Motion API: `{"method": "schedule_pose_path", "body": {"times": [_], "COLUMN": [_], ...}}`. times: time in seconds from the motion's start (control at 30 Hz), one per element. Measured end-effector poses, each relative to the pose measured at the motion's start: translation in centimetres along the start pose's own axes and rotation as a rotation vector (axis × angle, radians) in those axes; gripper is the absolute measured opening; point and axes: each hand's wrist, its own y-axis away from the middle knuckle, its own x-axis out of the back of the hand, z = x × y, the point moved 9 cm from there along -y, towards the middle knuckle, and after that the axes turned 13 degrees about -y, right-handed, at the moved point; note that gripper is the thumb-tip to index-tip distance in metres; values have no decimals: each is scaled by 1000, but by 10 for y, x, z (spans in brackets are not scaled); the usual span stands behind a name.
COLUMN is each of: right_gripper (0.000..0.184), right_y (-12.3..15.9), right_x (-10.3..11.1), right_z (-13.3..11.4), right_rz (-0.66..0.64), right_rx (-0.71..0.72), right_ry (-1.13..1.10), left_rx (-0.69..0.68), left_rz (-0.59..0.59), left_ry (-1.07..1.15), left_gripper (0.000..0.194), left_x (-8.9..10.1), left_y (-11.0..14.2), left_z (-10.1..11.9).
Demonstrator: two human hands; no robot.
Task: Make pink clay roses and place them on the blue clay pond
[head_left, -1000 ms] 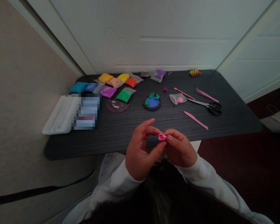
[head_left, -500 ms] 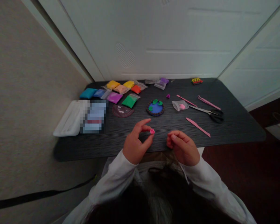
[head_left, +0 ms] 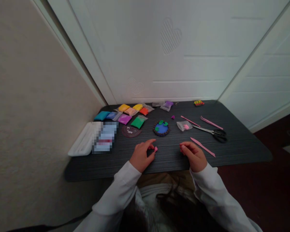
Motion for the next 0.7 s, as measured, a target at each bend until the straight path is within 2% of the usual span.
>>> {"method": "schedule_pose_path", "body": {"times": [0.17, 0.4, 0.53, 0.7], "right_gripper": [24, 26, 27, 22], "right_y": [-3, -10, -8, -13], "right_x": [2, 1, 0, -4], "right_z": [-2, -3, -12, -45], "right_rz": [3, -2, 4, 78], "right_rx": [46, 115, 201, 366], "right_ry": [40, 83, 245, 565], "left_rx": [25, 178, 234, 257], "left_rz": [31, 164, 215, 231], "left_ry": [50, 137, 188, 226], "left_gripper": [43, 33, 29, 28], "left_x": [2, 15, 19, 21], "left_y": [2, 5, 7, 8], "left_z": [-6, -29, -36, -35]}}
